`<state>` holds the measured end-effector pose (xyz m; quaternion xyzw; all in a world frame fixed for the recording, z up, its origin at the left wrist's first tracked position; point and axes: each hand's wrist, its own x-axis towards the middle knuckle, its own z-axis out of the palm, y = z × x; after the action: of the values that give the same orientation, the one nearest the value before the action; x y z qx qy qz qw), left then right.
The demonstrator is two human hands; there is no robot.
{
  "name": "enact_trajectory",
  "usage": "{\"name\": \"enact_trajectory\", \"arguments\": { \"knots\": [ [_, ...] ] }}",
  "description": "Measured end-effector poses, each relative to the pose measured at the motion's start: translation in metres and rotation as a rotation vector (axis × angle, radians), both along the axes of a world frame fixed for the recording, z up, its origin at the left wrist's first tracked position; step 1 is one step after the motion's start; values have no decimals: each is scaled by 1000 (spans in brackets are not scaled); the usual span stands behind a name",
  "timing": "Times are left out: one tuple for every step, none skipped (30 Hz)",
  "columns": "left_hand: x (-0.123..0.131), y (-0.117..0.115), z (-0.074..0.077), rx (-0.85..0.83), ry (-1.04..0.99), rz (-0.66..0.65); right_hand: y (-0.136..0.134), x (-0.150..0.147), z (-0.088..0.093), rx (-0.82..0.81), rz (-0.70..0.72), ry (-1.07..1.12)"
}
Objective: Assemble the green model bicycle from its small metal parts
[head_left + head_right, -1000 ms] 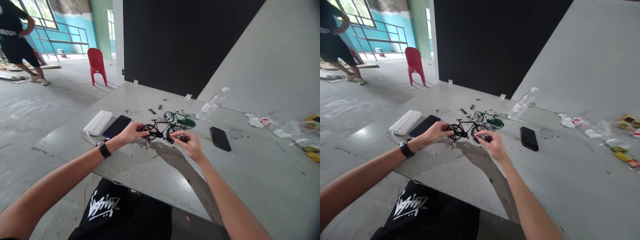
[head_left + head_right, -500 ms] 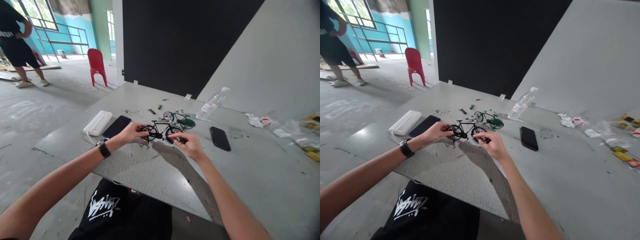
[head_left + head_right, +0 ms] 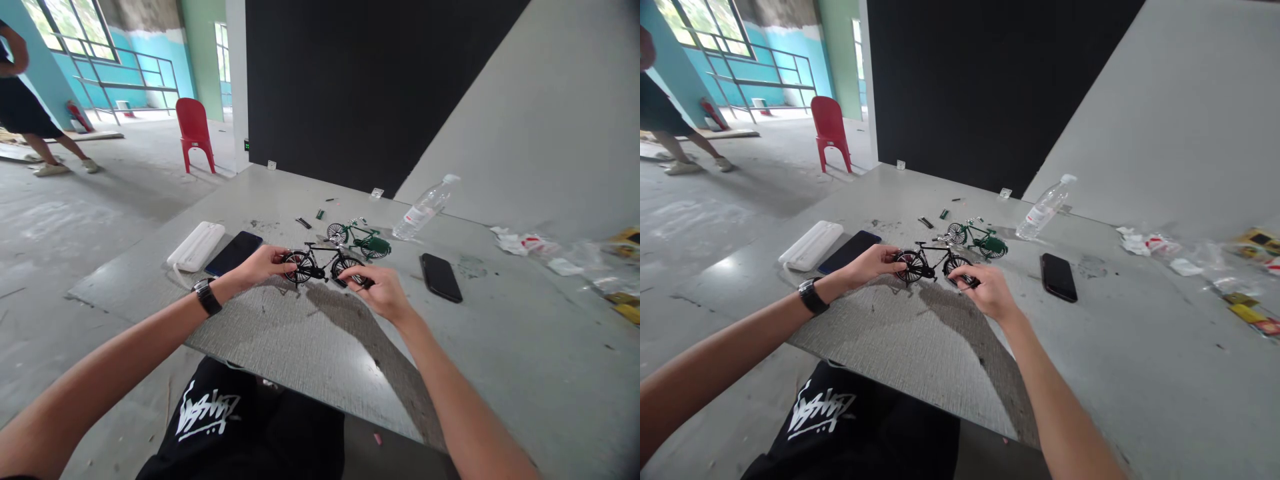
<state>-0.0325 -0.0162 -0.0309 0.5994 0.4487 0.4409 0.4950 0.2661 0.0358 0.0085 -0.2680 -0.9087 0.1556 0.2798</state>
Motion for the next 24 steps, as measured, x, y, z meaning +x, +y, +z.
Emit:
{"name": "enact_trajectory", "arguments": {
  "knots": [
    [0, 0, 0, 1, 0, 1, 0, 0, 0, -6, -3, 8],
    [0, 0, 0, 1, -2, 0, 0, -1, -1, -11, -7, 18],
    [0, 0, 0, 0, -6, -3, -1, -1, -2, -15, -16, 30],
    [0, -1, 1, -1, -11, -5, -1, -2, -3, -18, -26, 45],
    [0, -1, 1, -3, -18, -8, -2, -2, -3, -21, -37, 59],
    [0, -1, 1, -6, -23, -9, -3, -3, -4, -24, -46, 73],
    [1, -1, 2, -7, -28, -10, -3, -3, -4, -27, -54, 85],
    [1, -2, 2, -8, -30, -8, -4, -3, -5, -31, -61, 95],
    [1, -2, 3, -9, -31, -5, -5, -4, -5, -35, -69, 104],
    [2, -2, 3, -12, -32, -3, -5, -4, -5, -39, -73, 111],
    [2, -2, 3, -17, -35, -2, -6, -4, -5, -42, -78, 119],
    [2, -3, 3, -23, -39, -1, -7, -5, -5, -43, -81, 127],
    [2, -3, 4, -28, -43, -3, -7, -5, -5, -40, -87, 134],
    [2, -3, 4, -32, -47, -5, -8, -5, -5, -33, -97, 143],
    [3, -3, 4, -34, -51, -5, -9, -6, -6, -23, -110, 153],
    [3, -4, 5, -34, -54, -5, -9, -6, -7, -11, -124, 164],
    [3, -4, 5, -33, -55, -5, -10, -6, -8, 3, -138, 175],
    [3, -4, 6, -32, -56, -5, -10, -7, -9, 17, -148, 183],
    [3, -5, 7, -30, -58, -5, -11, -7, -9, 30, -154, 190],
    [4, -5, 7, -29, -61, -6, -11, -7, -10, 42, -158, 195],
    [4, -5, 7, -27, -63, -8, -12, -8, -10, 53, -160, 201],
    [4, -5, 8, -26, -68, -8, -13, -8, -9, 62, -163, 207],
    [4, -5, 8, -25, -73, -10, -13, -9, -9, 70, -168, 212],
    [4, -5, 7, -25, -79, -10, -14, -9, -8, 75, -174, 215]
  ]
}}
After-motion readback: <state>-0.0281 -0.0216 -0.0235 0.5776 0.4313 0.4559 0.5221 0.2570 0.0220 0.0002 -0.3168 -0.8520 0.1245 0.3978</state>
